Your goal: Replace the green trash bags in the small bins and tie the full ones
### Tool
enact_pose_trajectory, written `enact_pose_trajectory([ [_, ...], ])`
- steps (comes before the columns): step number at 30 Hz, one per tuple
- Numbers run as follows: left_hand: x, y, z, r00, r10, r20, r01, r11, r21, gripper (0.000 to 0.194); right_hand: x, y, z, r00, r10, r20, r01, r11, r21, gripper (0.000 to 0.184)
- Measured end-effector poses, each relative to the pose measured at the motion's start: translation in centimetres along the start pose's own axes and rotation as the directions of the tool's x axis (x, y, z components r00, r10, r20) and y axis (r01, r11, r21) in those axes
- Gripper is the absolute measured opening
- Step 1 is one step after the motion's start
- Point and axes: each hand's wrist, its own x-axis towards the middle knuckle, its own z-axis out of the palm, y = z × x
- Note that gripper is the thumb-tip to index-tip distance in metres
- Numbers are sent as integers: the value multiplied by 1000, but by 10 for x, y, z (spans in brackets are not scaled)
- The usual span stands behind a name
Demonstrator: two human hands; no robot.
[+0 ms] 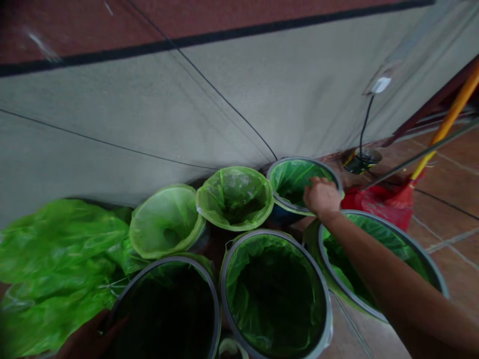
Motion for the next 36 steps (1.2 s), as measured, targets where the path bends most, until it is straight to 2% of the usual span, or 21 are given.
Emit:
enact_pose_trajectory([
  [1,0,0,-1,1000,10,9,-10,1000,-13,25,-5,-11,1,986,-152,64,150,988,29,39],
  [2,1,0,-2,1000,11,25,-10,1000,-26,25,-9,-21,3,957,-257,134,251,966,59,35],
  [4,1,-1,-1,999,-7,47,9,999,-43,24,-11,-38,10,907,-341,245,332,940,82,30],
  [9,4,-9,7,998,-62,22,63,997,-42,24,0,-49,19,888,-332,319,333,941,53,24],
  [14,6,-14,9,998,-53,32,55,996,-65,25,4,-44,7,892,-321,318,303,947,106,24],
  [18,3,-12,4,997,-46,54,50,995,-88,24,-1,-42,-1,921,-274,278,246,960,131,29],
  [22,2,-8,1,997,-32,66,38,995,-88,23,-4,-38,5,943,-262,203,242,963,119,31],
  [25,3,-8,2,998,-36,56,38,998,-51,22,-4,-37,15,925,-325,196,309,945,110,27],
  [30,4,-11,4,998,-21,54,24,999,-47,23,-5,-40,26,919,-345,190,330,938,104,29],
  [36,0,-7,-2,998,-9,55,13,997,-78,22,-12,-40,27,881,-358,310,372,928,15,33],
])
